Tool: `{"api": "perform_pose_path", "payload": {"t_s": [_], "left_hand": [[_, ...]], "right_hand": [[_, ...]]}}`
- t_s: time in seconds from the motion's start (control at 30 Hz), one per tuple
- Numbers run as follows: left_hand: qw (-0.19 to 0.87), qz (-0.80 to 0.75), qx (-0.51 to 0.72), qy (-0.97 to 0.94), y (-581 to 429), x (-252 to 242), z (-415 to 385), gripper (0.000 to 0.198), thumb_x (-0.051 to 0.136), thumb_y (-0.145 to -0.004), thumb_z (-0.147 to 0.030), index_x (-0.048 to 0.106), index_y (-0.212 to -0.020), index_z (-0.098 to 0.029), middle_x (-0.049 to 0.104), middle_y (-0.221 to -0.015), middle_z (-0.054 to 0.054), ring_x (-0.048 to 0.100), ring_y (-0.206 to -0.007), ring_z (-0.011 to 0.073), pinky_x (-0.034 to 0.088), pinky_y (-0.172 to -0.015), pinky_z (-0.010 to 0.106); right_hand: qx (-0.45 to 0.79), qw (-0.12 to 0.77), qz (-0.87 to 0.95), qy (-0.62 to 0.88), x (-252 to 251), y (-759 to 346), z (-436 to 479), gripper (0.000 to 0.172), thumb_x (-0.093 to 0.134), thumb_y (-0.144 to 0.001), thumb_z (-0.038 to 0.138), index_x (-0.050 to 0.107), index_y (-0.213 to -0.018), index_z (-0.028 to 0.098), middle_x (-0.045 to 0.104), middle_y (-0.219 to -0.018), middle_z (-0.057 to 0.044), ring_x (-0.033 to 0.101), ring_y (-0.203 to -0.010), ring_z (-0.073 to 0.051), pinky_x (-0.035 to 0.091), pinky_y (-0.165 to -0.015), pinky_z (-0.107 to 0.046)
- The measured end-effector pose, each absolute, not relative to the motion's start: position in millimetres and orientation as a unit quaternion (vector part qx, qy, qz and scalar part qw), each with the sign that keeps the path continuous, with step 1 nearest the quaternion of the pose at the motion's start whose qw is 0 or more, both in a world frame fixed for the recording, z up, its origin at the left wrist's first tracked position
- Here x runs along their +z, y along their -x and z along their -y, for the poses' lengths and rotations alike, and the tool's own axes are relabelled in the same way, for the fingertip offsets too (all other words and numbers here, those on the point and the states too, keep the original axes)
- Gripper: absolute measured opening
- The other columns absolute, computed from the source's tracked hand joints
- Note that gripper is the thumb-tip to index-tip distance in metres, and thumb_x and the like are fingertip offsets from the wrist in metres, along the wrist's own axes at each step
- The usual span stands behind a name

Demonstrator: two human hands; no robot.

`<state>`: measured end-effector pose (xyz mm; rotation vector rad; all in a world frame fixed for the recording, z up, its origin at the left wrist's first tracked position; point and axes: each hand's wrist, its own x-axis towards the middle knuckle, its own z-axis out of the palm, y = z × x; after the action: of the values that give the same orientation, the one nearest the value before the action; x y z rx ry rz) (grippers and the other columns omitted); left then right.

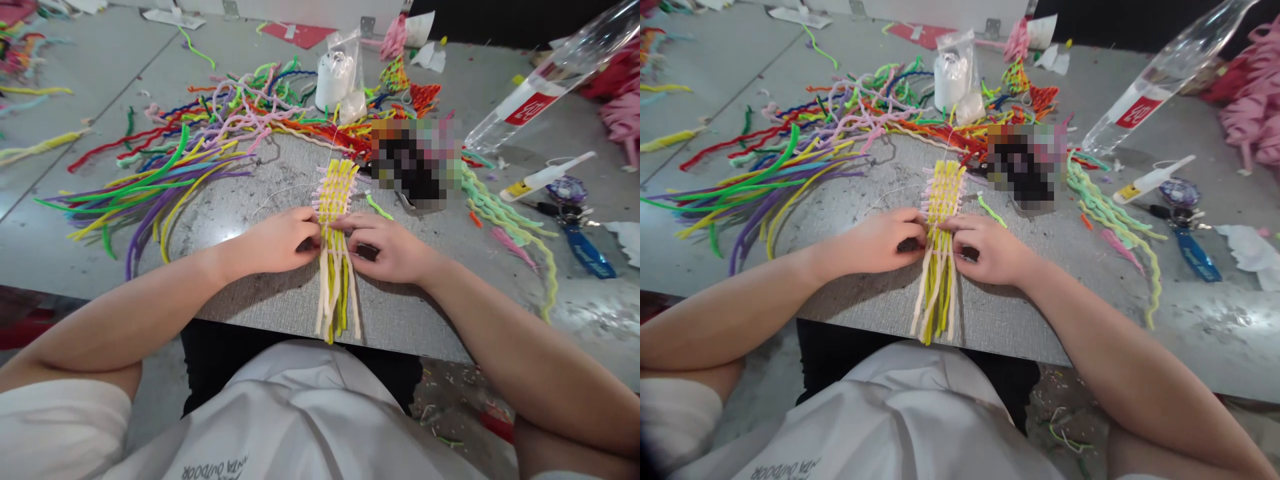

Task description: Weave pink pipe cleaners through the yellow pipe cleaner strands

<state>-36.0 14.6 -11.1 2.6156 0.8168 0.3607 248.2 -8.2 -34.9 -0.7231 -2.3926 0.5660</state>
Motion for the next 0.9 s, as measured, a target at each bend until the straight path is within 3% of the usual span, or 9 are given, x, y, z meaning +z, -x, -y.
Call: {"api": "perform_pose_path", "payload": {"t_s": [0.17,0.4,0.73,0.9], "left_hand": [[0.169,-0.279,0.126,-0.937,36.8,-10.5,-14.3,0.014,0.065,-0.1,-0.021,0.078,-0.098,-0.016,0.071,-0.113,0.011,0.073,-0.104,0.0249,0.059,-0.097,0.039],[0.147,-0.328,0.117,-0.926,29.9,-11.2,-10.3,0.012,0.067,-0.097,-0.022,0.072,-0.087,-0.017,0.068,-0.097,0.008,0.068,-0.084,0.0203,0.055,-0.077,0.034],[0.187,-0.309,0.12,-0.925,35.7,-7.6,-17.4,0.009,0.066,-0.096,-0.02,0.075,-0.097,-0.017,0.071,-0.102,0.007,0.07,-0.085,0.0188,0.055,-0.082,0.032],[0.172,-0.312,0.11,-0.928,35.4,-9.3,-18.5,0.014,0.062,-0.099,-0.021,0.076,-0.098,-0.018,0.073,-0.1,0.007,0.072,-0.09,0.0215,0.055,-0.085,0.034]], "right_hand": [[0.231,0.284,0.892,0.265,-33.2,-249.7,5.0,0.016,0.073,-0.094,0.018,0.067,-0.082,0.028,0.082,-0.141,-0.011,0.077,-0.133,-0.034,0.061,-0.117,-0.057],[0.239,0.295,0.871,0.311,-37.4,-245.1,2.7,0.022,0.068,-0.099,0.02,0.061,-0.079,0.028,0.085,-0.134,-0.009,0.078,-0.132,-0.033,0.061,-0.115,-0.058],[0.246,0.324,0.859,0.311,-41.3,-250.0,0.8,0.007,0.076,-0.096,0.023,0.074,-0.093,0.029,0.087,-0.126,-0.007,0.081,-0.126,-0.032,0.065,-0.111,-0.053],[0.235,0.34,0.864,0.289,-46.2,-250.0,-3.1,0.012,0.078,-0.091,0.018,0.074,-0.089,0.029,0.086,-0.13,-0.007,0.08,-0.129,-0.033,0.058,-0.122,-0.058]]}}
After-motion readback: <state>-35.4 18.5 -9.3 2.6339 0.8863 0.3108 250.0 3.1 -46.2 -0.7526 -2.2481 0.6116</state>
